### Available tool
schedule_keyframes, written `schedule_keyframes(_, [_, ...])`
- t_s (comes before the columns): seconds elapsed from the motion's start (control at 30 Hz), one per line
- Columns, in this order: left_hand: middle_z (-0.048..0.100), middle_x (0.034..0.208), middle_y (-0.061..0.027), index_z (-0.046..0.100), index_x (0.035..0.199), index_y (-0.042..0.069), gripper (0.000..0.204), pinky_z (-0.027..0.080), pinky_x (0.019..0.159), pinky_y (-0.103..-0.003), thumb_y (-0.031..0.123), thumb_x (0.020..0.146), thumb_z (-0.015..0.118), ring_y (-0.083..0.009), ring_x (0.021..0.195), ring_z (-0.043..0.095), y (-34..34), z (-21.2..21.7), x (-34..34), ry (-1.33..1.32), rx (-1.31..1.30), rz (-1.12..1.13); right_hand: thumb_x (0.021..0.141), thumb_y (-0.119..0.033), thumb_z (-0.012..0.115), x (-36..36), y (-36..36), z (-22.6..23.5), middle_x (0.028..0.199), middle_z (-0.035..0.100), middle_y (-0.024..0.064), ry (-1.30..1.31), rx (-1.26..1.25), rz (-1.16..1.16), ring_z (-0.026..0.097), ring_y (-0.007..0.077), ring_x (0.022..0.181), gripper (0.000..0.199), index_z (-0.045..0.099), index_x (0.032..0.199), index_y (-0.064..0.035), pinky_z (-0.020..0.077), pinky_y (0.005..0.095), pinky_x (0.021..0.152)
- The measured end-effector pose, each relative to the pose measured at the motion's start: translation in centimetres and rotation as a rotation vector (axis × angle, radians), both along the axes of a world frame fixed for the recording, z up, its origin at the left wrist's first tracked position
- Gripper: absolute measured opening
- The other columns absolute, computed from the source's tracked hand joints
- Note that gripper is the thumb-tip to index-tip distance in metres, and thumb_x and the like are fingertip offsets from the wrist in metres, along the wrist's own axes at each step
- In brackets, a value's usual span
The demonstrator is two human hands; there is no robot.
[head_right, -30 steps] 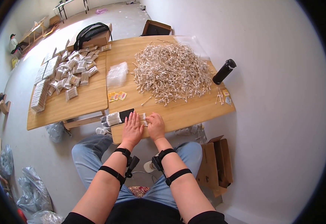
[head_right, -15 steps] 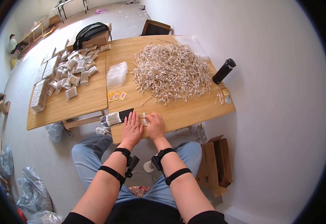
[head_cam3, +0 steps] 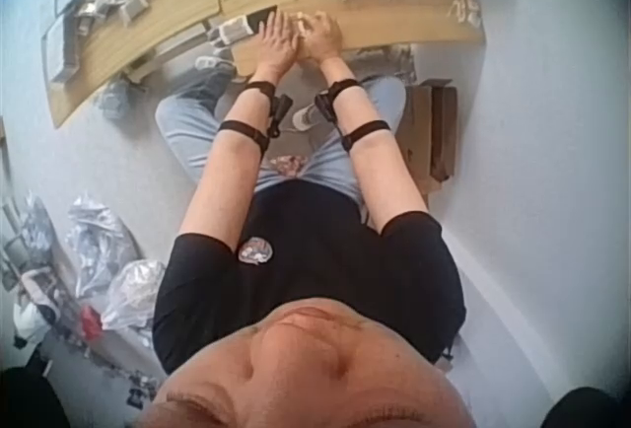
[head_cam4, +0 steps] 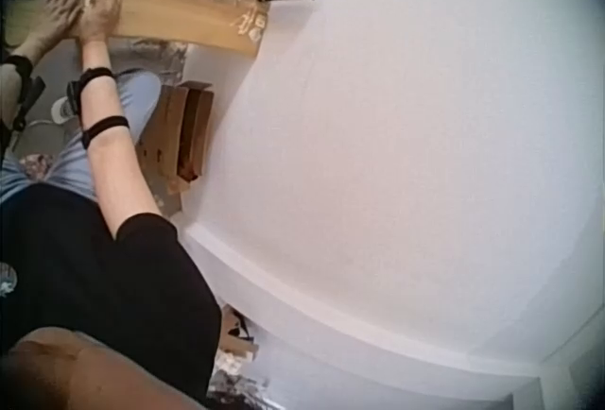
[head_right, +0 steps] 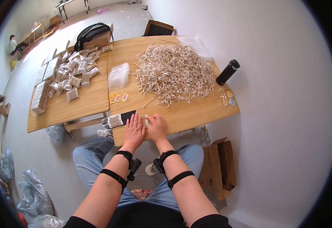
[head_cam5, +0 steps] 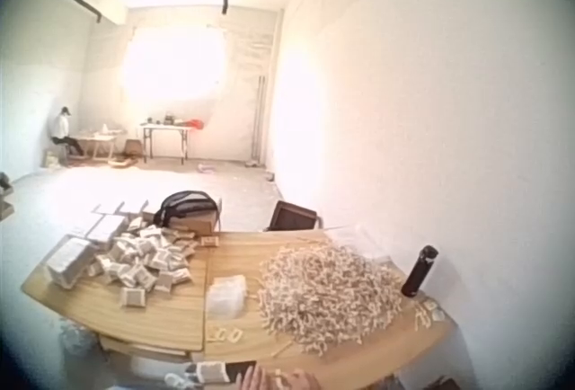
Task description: Counting and packaging cotton swabs into a small plastic bag.
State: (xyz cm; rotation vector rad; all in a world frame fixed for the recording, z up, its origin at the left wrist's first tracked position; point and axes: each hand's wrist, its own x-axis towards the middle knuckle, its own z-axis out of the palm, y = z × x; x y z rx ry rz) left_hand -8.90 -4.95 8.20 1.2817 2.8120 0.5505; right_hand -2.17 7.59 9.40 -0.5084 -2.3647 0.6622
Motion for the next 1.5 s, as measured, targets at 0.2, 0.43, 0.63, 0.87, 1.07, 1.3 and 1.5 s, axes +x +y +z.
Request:
schedule_keyframes(0.2, [0.026,0.16,-0.0174,0.034,0.15,0.001,0.064,0.012,0.122,-0.047,0.038,0.099,0.043,-0.0291,0.15,0.021,0.1,0.1,0.1,0.005,0.019,-0.004,0.076,-0.004,0.062,0.2,0.2,0.0,0.097,0.058,0.01,-0.028,0.038,-0.006,0.056,0.0307,0.1,0.031,0.07,0.105,-0.0122,0.0475,0.0427,0.089])
schedule_keyframes(0.43, [0.027,0.159,-0.0176,0.034,0.15,0.001,0.064,0.013,0.122,-0.047,0.039,0.099,0.043,-0.0294,0.15,0.021,-0.2,-0.3,0.3,0.046,0.021,-0.011,0.079,-0.007,0.063,0.2,-0.5,0.3,0.099,0.058,0.0103,-0.032,0.072,-0.018,0.056,0.0305,0.1,0.024,0.069,0.102,-0.0119,0.0477,0.043,0.088])
schedule_keyframes(0.63, [0.027,0.159,-0.0178,0.035,0.149,0.001,0.064,0.013,0.122,-0.047,0.039,0.099,0.042,-0.0294,0.15,0.021,-0.1,-0.1,0.4,0.011,0.028,-0.019,0.08,-0.009,0.064,0.3,-0.4,0.2,0.098,0.057,0.0103,-0.044,0.095,-0.026,0.056,0.0302,0.098,0.023,0.069,0.102,-0.0124,0.0481,0.0425,0.086])
schedule_keyframes(0.87, [0.026,0.16,-0.0176,0.035,0.149,0.001,0.063,0.012,0.122,-0.047,0.04,0.1,0.041,-0.0294,0.15,0.02,0.1,0.3,0.1,-0.012,0.02,-0.009,0.08,-0.008,0.065,0.1,-0.1,0.3,0.096,0.057,0.0103,0.01,0.109,-0.011,0.057,0.0309,0.098,0.019,0.069,0.098,-0.0113,0.0482,0.0428,0.086])
schedule_keyframes(1.07, [0.026,0.16,-0.0175,0.034,0.15,0.001,0.063,0.012,0.122,-0.047,0.04,0.1,0.041,-0.0293,0.15,0.02,0.2,0.5,0.1,-0.016,-0.004,-0.007,0.08,-0.009,0.065,0.1,0.0,0.2,0.099,0.058,0.0103,-0.024,0.096,-0.007,0.056,0.0314,0.101,0.021,0.069,0.1,-0.0113,0.0478,0.0426,0.088])
schedule_keyframes(1.3, [0.026,0.16,-0.0175,0.036,0.149,0.002,0.063,0.012,0.122,-0.047,0.04,0.099,0.042,-0.0294,0.15,0.021,-0.2,-0.1,0.2,-0.002,0.017,-0.01,0.083,-0.016,0.064,-0.2,0.7,0.4,0.124,0.061,0.0119,-0.105,0.237,0.154,0.055,0.0317,0.114,0.026,0.069,0.108,-0.012,0.0442,0.0428,0.098])
schedule_keyframes(1.5, [0.026,0.16,-0.0173,0.036,0.149,0.002,0.062,0.013,0.122,-0.048,0.038,0.1,0.043,-0.0295,0.15,0.02,0.3,0.7,0.5,0.005,0.019,-0.001,0.085,-0.019,0.061,-1.2,3.9,0.9,0.13,0.058,0.013,-0.231,0.141,0.104,0.05,0.0316,0.123,0.038,0.064,0.121,-0.0077,0.0395,0.0479,0.103])
